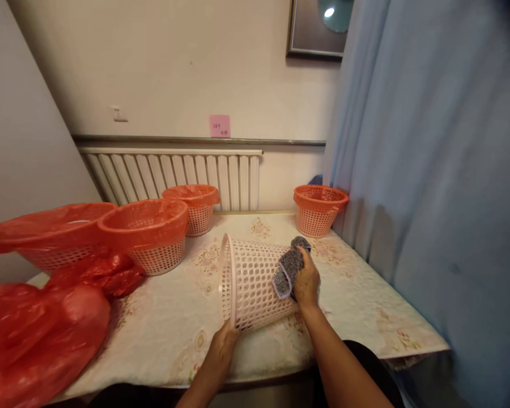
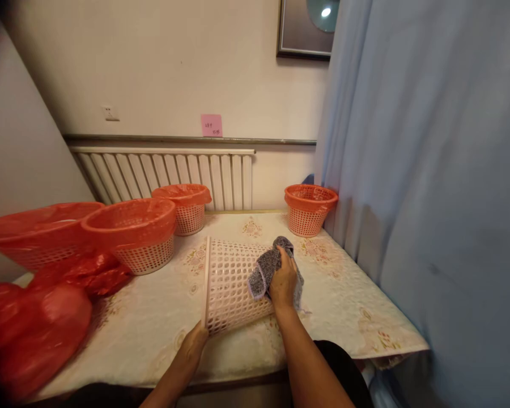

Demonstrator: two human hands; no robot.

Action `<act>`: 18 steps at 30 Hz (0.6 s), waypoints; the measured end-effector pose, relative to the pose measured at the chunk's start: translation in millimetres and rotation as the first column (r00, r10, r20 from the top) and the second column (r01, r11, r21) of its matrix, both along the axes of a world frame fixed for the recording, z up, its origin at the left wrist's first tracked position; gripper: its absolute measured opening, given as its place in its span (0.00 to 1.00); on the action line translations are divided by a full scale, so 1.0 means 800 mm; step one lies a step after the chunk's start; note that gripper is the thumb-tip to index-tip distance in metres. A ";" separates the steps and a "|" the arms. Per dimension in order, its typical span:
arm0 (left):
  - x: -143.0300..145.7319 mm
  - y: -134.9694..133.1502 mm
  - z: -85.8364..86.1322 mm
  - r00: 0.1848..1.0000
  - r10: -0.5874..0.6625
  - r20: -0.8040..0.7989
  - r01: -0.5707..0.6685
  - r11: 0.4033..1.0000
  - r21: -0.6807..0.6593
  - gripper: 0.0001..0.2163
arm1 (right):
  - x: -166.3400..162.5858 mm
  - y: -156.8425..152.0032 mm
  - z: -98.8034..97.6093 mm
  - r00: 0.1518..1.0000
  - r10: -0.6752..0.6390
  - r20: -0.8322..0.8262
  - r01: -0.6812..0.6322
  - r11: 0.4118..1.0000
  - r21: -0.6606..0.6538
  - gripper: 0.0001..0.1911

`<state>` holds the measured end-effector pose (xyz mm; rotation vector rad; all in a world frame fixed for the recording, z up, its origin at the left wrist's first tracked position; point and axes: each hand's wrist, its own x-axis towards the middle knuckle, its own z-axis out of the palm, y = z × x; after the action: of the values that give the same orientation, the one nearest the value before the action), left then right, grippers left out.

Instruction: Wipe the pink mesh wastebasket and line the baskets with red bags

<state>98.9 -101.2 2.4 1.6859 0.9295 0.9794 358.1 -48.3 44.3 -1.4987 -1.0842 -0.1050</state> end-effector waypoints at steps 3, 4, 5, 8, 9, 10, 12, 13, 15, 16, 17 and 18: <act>-0.004 -0.002 -0.003 1.000 -0.022 -0.014 0.023 1.000 0.019 0.29 | -0.003 0.002 0.000 1.000 -0.001 0.021 0.001 1.000 0.015 0.32; -0.003 -0.002 -0.001 1.000 -0.012 -0.011 0.013 1.000 0.024 0.28 | -0.008 0.001 -0.001 0.999 0.015 0.038 -0.016 0.999 0.030 0.33; -0.002 -0.002 0.000 1.000 0.002 -0.008 -0.002 1.000 0.030 0.29 | -0.015 -0.001 -0.001 0.997 0.042 0.062 -0.045 0.998 0.046 0.33; 0.003 -0.003 0.007 0.999 0.033 -0.010 -0.033 0.998 0.046 0.29 | -0.054 -0.017 -0.004 0.966 0.169 0.196 -0.190 0.977 0.093 0.33; 0.005 -0.003 0.009 0.999 0.040 -0.011 -0.039 0.998 0.056 0.29 | -0.072 -0.027 -0.005 0.939 0.221 0.264 -0.256 0.961 0.106 0.33; 0.006 -0.004 0.010 0.999 0.051 -0.009 -0.050 0.996 0.068 0.28 | -0.089 -0.037 -0.005 0.898 0.277 0.341 -0.329 0.939 0.104 0.34; 0.007 -0.007 0.012 0.996 0.088 0.010 -0.089 0.992 0.091 0.27 | -0.120 -0.057 -0.004 0.767 0.396 0.505 -0.505 0.858 0.095 0.36; 0.007 -0.008 0.014 0.994 0.111 0.025 -0.113 0.988 0.101 0.27 | -0.132 -0.064 -0.002 0.715 0.423 0.557 -0.562 0.821 0.098 0.37; 0.006 -0.010 0.018 0.988 0.150 0.041 -0.154 0.983 0.101 0.26 | -0.144 -0.070 0.004 0.661 0.425 0.619 -0.606 0.789 0.106 0.38; 0.006 -0.011 0.022 0.985 0.166 0.039 -0.169 0.982 0.090 0.26 | -0.143 -0.069 0.008 0.661 0.409 0.629 -0.595 0.797 0.106 0.37; 0.006 -0.011 0.026 0.984 0.178 0.031 -0.180 0.981 0.076 0.26 | -0.140 -0.065 0.010 0.671 0.391 0.631 -0.571 0.814 0.103 0.37; 0.006 -0.010 0.030 0.983 0.184 0.022 -0.185 0.981 0.059 0.26 | -0.133 -0.058 0.012 0.685 0.375 0.624 -0.544 0.834 0.095 0.36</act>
<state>103.7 -109.5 26.5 1.6613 1.0686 1.1534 251.6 -95.1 54.1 -0.8976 -1.8493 -0.3648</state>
